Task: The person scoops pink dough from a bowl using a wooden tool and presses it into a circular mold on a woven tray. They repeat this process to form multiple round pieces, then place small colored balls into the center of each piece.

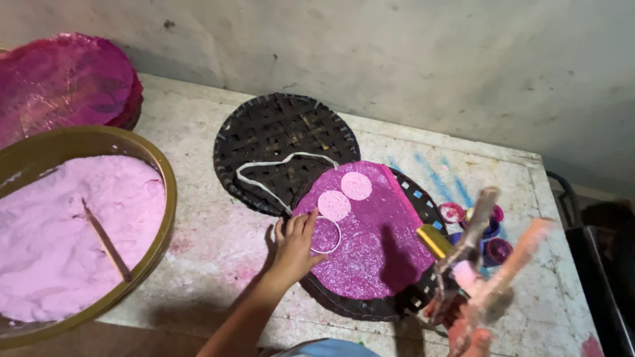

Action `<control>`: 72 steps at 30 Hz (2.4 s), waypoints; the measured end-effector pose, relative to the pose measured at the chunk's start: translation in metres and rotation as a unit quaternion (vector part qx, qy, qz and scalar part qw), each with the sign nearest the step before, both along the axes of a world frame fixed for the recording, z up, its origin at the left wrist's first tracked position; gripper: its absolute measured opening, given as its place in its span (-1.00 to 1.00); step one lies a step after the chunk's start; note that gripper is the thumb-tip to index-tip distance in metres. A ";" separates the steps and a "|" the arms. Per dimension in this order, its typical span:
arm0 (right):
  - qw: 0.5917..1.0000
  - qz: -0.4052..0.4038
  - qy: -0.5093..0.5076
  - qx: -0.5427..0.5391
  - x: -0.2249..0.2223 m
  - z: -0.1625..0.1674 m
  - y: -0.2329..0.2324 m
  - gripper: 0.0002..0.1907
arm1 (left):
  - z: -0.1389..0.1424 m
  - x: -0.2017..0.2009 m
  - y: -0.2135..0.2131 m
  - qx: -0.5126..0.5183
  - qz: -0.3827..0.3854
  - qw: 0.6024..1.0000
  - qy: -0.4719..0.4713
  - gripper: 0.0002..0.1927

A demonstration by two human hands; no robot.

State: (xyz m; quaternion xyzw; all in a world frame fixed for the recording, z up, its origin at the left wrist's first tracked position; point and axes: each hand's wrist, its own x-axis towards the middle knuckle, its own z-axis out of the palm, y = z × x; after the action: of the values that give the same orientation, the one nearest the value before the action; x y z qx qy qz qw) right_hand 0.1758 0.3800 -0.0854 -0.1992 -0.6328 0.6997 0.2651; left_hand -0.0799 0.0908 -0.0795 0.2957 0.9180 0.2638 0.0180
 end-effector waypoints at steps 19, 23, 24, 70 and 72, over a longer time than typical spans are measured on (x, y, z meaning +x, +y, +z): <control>0.708 0.486 -0.482 0.176 -0.202 0.138 -0.020 -0.03 | 0.028 -0.078 0.030 0.847 -0.214 0.228 -0.429 -0.73; 0.711 0.453 -0.478 0.245 -0.214 0.130 -0.046 -0.03 | 0.014 -0.094 0.018 0.861 -0.235 0.203 -0.403 -0.74; 0.712 0.450 -0.474 0.259 -0.215 0.127 -0.051 -0.01 | 0.011 -0.095 0.014 0.862 -0.236 0.192 -0.406 -0.74; 0.768 0.312 -0.365 0.425 -0.211 0.104 -0.062 -0.27 | 0.033 -0.117 0.027 0.829 -0.204 0.298 -0.428 -0.67; 0.819 0.300 -0.357 0.334 -0.207 0.093 -0.065 -0.31 | 0.039 -0.125 0.019 0.804 -0.180 0.356 -0.440 -0.59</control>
State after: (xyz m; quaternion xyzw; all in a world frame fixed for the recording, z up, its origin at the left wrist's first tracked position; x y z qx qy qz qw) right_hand -0.0310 0.3154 0.0078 -0.1348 -0.9062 0.3707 -0.1521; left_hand -0.2048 0.1096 -0.0406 0.1692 0.0538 0.9593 0.2197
